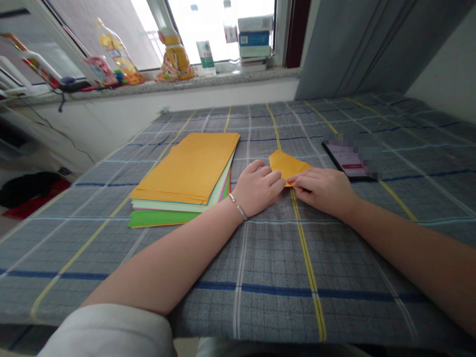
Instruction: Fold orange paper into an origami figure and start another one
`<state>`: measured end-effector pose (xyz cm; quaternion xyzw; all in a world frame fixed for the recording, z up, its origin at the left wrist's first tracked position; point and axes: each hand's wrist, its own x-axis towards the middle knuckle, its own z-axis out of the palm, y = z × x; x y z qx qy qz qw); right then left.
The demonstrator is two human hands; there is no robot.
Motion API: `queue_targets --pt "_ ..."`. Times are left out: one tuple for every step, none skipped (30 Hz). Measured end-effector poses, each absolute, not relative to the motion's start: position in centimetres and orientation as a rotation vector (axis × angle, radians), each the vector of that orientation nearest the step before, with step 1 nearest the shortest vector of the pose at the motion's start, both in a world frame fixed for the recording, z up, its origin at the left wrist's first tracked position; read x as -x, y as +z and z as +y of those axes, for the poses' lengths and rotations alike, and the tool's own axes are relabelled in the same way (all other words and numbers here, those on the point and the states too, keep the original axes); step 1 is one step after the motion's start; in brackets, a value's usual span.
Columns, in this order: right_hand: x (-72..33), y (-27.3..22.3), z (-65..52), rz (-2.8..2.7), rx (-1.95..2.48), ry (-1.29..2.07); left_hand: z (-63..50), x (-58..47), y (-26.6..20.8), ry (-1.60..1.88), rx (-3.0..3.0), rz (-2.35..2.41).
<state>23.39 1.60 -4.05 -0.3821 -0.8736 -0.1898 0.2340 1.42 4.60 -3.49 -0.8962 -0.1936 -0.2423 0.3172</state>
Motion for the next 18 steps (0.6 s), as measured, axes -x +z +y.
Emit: queue_targets --pt "-23.44 -4.05 1.59 -2.385 1.045 -0.529 4.68 -1.32 -3.5 -0.664 2.363 -0.502" --pt "-23.48 -4.06 1.59 -2.365 1.043 -0.539 4.75 -1.21 -3.5 -0.696 2.374 -0.507" --pt "-23.53 -4.06 1.6 -2.342 1.043 -0.55 4.81 -1.1 -3.5 -0.731 2.392 -0.527" --pt "-23.57 -4.06 1.6 -2.319 1.043 -0.561 4.85 -1.0 -3.5 -0.767 2.415 -0.558" --pt "-23.6 -4.04 1.6 -2.299 1.042 -0.572 4.88 -0.91 -3.5 -0.8 2.442 -0.594" --pt "-23.62 -4.03 1.6 -2.286 1.041 -0.581 4.89 -0.84 -3.5 -0.827 2.469 -0.63" --pt "-23.63 -4.01 1.6 -2.284 1.037 -0.585 4.89 -0.79 -3.5 -0.847 2.493 -0.663" --pt "-23.63 -4.0 1.6 -2.286 1.031 -0.587 4.88 -0.77 -3.5 -0.86 2.513 -0.688" --pt "-23.63 -3.99 1.59 -2.287 1.029 -0.589 4.87 -0.76 -3.5 -0.865 2.528 -0.703" --pt "-23.61 -3.98 1.58 -2.287 1.028 -0.593 4.84 -0.77 -3.5 -0.866 2.535 -0.709" --pt "-23.6 -3.98 1.57 -2.286 1.027 -0.596 4.82 -0.78 -3.5 -0.867 2.536 -0.706" --pt "-23.59 -3.99 1.57 -2.285 1.025 -0.6 4.8 -0.81 -3.5 -0.865 2.534 -0.695" --pt "-23.59 -4.01 1.57 -2.282 1.024 -0.604 4.78 -0.83 -3.5 -0.858 2.527 -0.678" --pt "-23.59 -4.04 1.58 -2.28 1.024 -0.606 4.77 -0.85 -3.49 -0.849 2.517 -0.656" --pt "-23.58 -4.07 1.59 -2.28 1.023 -0.605 4.77 -0.86 -3.49 -0.839 2.505 -0.635" --pt "-23.58 -4.1 1.6 -2.278 1.024 -0.604 4.78 -0.87 -3.5 -0.83 2.493 -0.616" --pt "-23.58 -4.11 1.62 -2.278 1.025 -0.604 4.82 -0.87 -3.52 -0.821 2.48 -0.601" --pt "-23.57 -4.12 1.63 -2.28 1.024 -0.603 4.86 -0.88 -3.56 -0.814 2.469 -0.591"
